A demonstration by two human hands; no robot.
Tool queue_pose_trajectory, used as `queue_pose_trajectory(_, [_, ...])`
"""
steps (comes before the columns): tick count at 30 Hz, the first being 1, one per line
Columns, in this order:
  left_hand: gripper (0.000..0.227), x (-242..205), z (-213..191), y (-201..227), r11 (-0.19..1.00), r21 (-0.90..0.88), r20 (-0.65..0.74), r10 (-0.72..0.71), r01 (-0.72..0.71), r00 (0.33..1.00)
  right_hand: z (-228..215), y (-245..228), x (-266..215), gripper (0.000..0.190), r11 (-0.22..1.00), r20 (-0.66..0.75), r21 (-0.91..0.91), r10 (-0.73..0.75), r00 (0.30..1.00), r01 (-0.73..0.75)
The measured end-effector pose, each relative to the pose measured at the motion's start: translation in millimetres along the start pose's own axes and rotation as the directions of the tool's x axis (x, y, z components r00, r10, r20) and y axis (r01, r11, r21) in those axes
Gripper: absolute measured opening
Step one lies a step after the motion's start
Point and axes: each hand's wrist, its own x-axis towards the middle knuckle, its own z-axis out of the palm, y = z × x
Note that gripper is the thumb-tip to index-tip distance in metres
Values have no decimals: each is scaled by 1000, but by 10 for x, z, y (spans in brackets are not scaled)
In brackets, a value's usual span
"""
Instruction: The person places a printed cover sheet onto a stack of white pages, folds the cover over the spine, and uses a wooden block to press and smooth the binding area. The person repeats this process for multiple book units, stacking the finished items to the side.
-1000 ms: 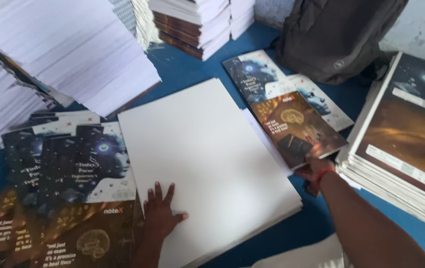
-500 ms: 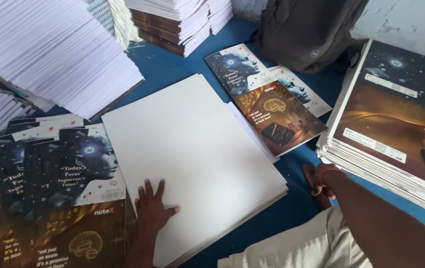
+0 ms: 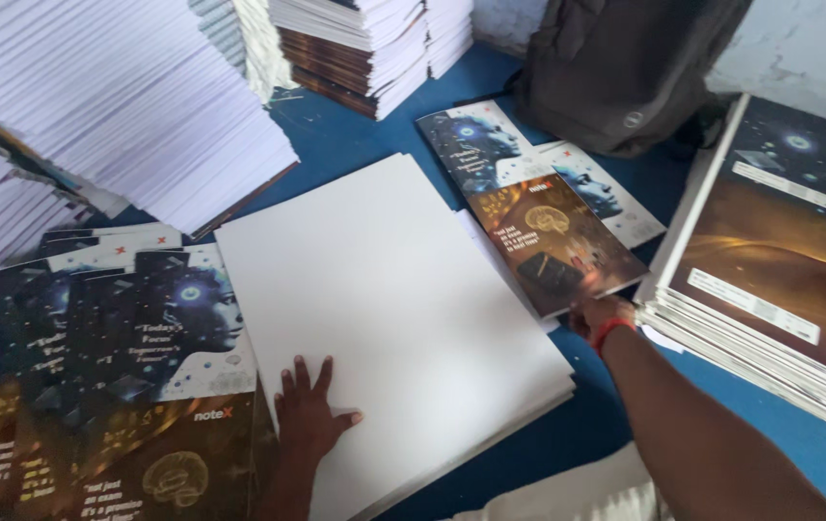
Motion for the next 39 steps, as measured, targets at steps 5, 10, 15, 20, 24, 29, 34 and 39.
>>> queue_pose_trajectory(5, [119, -1, -40, 18, 1000, -17, -37, 4, -5, 999, 92, 208, 89, 55, 888, 87, -410, -187, 979, 206])
queue_pose_trajectory(10, [118, -10, -62, 27, 1000, -22, -12, 4, -5, 1000, -2, 35, -282, 84, 998, -104, -27, 58, 993, -62])
queue_pose_trajectory(15, [118, -14, -63, 47, 1000, 9, 5, -5, 5, 1000, -3, 40, -251, 70, 890, -300, -432, -295, 907, 146])
queue_pose_trajectory(20, [119, -23, -58, 51, 1000, -22, -6, 5, -5, 1000, 659, -267, -568, 45, 531, 65, -679, -645, 761, 507])
queue_pose_trajectory(24, [118, -60, -73, 35, 999, -25, 4, 27, -26, 1000, 1021, -706, -1045, 75, 585, 143, -520, -659, 738, 623])
queue_pose_trajectory(29, [117, -80, 1, 98, 997, -10, -95, 78, -79, 992, 1109, -961, -1021, 85, 571, 139, -648, -563, 815, 504])
queue_pose_trajectory(34, [118, -64, 55, 117, 996, -12, -100, 92, -93, 991, 986, -940, -822, 93, 544, 142, -680, -560, 816, 492])
queue_pose_trajectory(39, [117, -46, 49, 176, 993, -28, -69, 114, -116, 991, 715, -1061, -996, 82, 648, 28, -612, -555, 831, 453])
